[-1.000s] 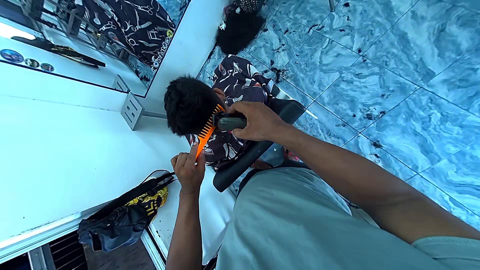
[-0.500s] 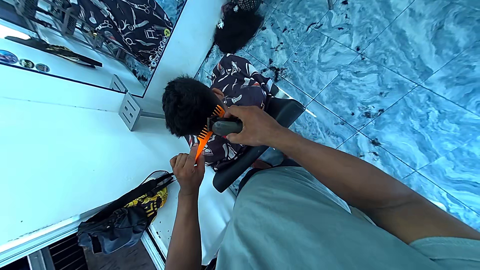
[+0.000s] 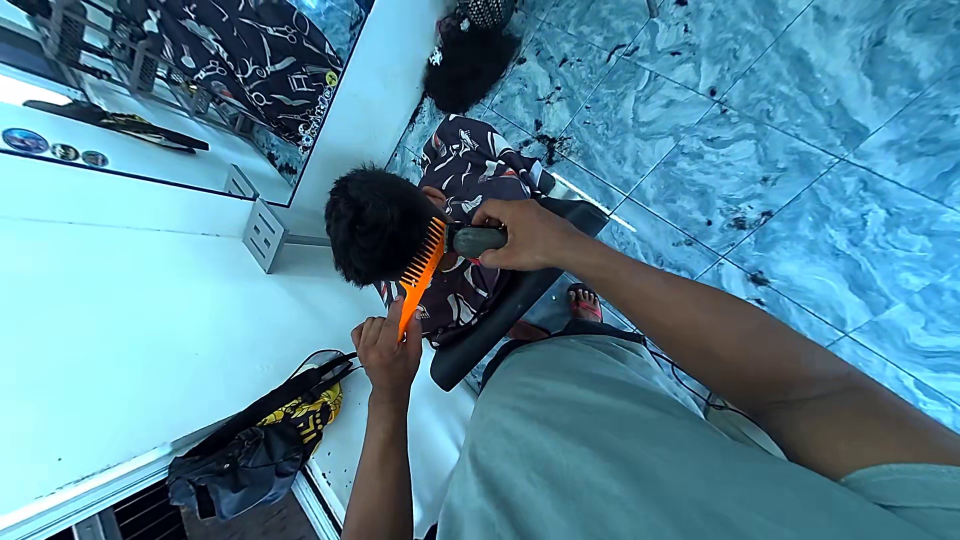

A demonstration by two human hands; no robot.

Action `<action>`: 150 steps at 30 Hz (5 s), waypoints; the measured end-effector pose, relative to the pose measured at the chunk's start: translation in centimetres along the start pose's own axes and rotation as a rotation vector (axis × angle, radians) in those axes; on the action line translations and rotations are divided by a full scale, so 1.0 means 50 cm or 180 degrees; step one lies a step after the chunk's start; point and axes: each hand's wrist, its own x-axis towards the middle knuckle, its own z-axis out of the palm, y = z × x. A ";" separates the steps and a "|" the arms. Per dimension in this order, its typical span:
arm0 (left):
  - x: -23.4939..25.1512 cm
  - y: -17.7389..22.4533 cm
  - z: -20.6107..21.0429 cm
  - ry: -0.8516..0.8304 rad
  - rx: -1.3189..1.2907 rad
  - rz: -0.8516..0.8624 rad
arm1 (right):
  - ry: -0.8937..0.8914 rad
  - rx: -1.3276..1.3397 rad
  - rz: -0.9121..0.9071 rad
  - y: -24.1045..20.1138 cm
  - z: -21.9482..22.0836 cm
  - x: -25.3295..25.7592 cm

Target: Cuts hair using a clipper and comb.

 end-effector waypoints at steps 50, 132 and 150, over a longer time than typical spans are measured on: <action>0.016 0.039 -0.030 0.0226 -0.0548 -0.0760 | -0.0354 -0.0772 -0.0273 -0.108 -0.134 0.071; 0.068 -0.062 -0.048 0.0483 -0.1504 -0.2213 | 0.1436 0.2499 0.1853 0.098 -0.157 -0.198; -0.067 0.140 0.098 0.0168 0.0647 -0.1421 | -0.1193 -0.0110 -0.0456 0.002 -0.147 0.093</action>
